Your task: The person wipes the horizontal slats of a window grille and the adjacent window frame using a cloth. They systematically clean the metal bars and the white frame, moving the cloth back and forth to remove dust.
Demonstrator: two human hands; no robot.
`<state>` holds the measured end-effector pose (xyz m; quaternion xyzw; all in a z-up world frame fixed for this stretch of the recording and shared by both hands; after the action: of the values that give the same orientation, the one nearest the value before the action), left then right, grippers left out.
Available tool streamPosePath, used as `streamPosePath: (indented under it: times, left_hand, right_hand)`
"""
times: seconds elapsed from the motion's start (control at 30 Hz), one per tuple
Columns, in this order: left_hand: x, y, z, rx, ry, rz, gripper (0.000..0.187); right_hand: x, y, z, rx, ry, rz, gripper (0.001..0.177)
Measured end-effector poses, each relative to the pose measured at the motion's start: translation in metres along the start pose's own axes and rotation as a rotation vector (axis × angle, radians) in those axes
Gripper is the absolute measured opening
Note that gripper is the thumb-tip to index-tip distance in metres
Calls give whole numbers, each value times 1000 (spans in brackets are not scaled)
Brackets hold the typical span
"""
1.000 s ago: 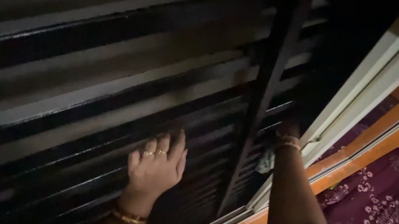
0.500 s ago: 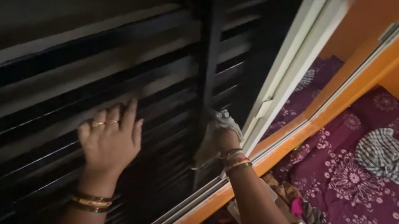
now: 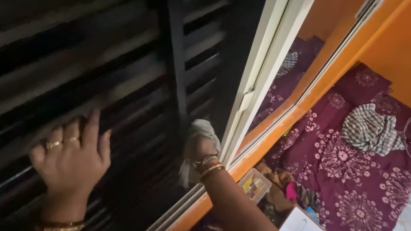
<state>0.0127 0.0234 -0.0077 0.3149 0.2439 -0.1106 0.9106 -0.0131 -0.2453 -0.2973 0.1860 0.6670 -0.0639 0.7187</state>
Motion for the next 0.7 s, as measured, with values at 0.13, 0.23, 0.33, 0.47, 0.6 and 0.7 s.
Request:
streamPosePath:
  times: [0.13, 0.23, 0.33, 0.47, 0.6, 0.7]
  left_hand:
    - [-1, 1, 0, 0, -82, -17, 45]
    - [-3, -2, 3, 0, -110, 11, 43]
    - [-8, 0, 6, 3, -179, -12, 43]
    - [-10, 4, 10, 35, -210, -47, 42]
    - [-31, 13, 12, 23, -160, -82, 38]
    - [-43, 21, 20, -4, -165, -131, 37]
  right_hand:
    - [33, -18, 47, 95, 164, -114, 20]
    - [49, -21, 67, 121, 227, -156, 20]
    - [51, -28, 76, 139, 225, -199, 20]
    - [51, -57, 88, 212, 157, -255, 20]
    - [34, -103, 116, 327, -52, -121, 23]
    - [11, -125, 131, 374, -96, -99, 22]
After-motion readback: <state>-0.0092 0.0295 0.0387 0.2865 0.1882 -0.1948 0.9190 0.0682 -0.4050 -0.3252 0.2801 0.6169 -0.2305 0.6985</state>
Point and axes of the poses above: each hand's wrist, its own z-axis towards the middle knuckle, its own x-axis out of the palm, y = z × x, the point moved 7 cm from there along z, towards the middle knuckle, and after that the axes turned 6 degrees about y, right-handed, at the moved point
